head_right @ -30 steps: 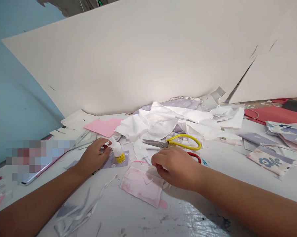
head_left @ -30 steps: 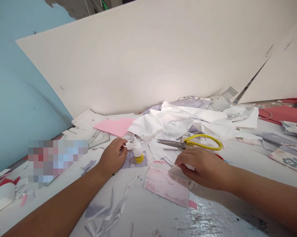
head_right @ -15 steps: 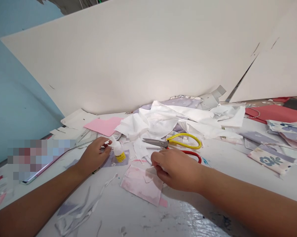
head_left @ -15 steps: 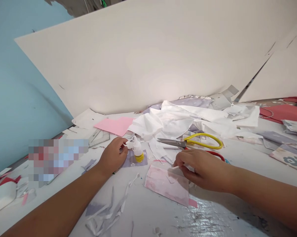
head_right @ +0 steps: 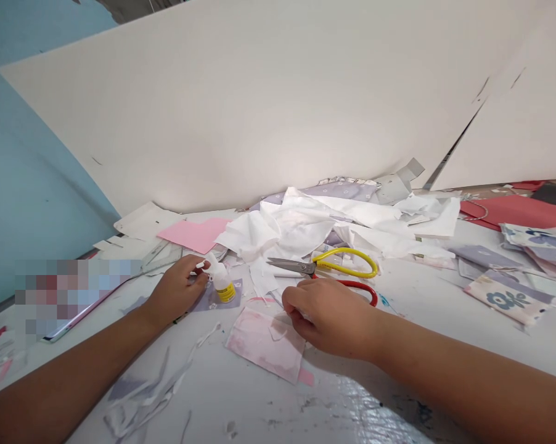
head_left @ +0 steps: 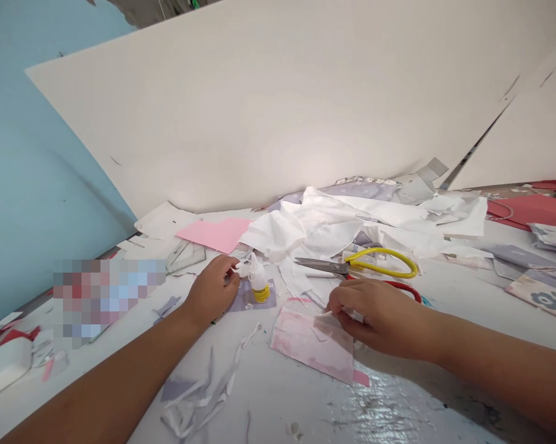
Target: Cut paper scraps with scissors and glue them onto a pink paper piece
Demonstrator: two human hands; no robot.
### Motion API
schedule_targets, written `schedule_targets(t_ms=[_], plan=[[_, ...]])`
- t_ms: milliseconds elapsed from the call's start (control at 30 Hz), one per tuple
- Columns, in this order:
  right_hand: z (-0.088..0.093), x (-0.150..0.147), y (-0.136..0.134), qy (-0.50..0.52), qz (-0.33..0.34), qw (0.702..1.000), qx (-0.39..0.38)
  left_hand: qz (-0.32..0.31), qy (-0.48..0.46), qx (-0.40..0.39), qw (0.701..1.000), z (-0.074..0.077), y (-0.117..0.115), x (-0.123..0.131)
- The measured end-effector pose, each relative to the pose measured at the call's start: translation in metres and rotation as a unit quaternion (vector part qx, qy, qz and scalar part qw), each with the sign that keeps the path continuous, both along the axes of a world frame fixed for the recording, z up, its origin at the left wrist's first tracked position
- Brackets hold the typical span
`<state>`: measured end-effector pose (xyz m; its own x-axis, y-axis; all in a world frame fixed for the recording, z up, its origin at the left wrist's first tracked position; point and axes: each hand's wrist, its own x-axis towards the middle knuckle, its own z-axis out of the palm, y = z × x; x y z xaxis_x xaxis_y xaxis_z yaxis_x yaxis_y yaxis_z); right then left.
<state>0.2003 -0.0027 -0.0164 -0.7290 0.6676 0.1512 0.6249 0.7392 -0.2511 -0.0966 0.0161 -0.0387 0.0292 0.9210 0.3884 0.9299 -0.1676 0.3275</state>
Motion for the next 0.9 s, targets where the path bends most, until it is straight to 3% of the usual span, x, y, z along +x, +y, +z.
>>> schedule_targets(t_ms=[467, 667, 900], plan=[[0.0013, -0.0031, -0.0053, -0.002, -0.008, 1.000, 0.000, -0.001, 0.001, -0.002, 1.000, -0.0009, 0.0010, -0.0006], [-0.0030, 0.0000, -0.0025, 0.037, -0.053, 0.998, 0.005, -0.004, 0.000, -0.005, 1.000, -0.0012, 0.0004, -0.0007], [-0.0034, -0.0002, -0.0002, 0.020, -0.008, 0.998, 0.052, -0.003, -0.001, -0.007, 1.000, -0.0006, -0.0003, 0.0003]])
